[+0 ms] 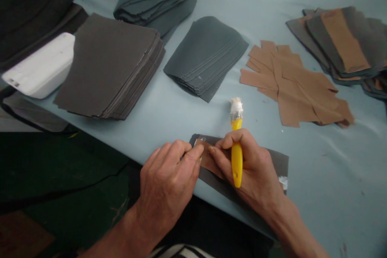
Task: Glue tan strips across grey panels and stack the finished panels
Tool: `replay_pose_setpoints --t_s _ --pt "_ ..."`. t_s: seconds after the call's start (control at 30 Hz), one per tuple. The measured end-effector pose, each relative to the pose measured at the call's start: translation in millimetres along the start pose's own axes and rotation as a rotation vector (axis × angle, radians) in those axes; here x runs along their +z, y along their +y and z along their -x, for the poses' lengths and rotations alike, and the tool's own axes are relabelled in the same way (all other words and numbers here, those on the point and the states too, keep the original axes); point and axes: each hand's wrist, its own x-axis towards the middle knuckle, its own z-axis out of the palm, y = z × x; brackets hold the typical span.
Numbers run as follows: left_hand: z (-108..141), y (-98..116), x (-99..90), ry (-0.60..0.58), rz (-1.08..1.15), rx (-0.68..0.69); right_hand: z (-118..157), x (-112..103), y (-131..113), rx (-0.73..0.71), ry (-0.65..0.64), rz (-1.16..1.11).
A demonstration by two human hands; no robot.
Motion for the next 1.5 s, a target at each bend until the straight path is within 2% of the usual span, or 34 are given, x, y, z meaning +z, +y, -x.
replay_pose_setpoints --t_s 0.2,0.33,0.43,0.63,0.83,1.03,1.27,1.5 --pt "1 -1 1.1 0.006 0.012 -0.002 1 -1 0 -0.012 -0.016 -0.021" --pt "1 -2 1.3 0.0 0.011 -0.006 5 -6 -4 -0.084 -0.006 0.065" --pt "1 -2 1.3 -0.005 0.012 -0.005 11 -14 -10 -0.131 0.009 0.162" --pt "2 -4 1.2 -0.02 0.029 -0.005 24 -39 -16 -0.125 -0.06 0.254" --pt "2 -5 1.5 -0.01 0.018 0.017 35 -69 1 -0.131 -0.055 0.371" --pt "1 -6 2.4 0.006 -0.002 0.044 48 -95 25 -0.081 -0.042 0.369" --pt "3 -9 4.1 0.012 -0.031 0.068 56 -89 33 0.027 0.111 0.258" --pt "3 -10 4.2 0.014 -0.012 0.078 66 -78 43 0.087 0.234 0.27"
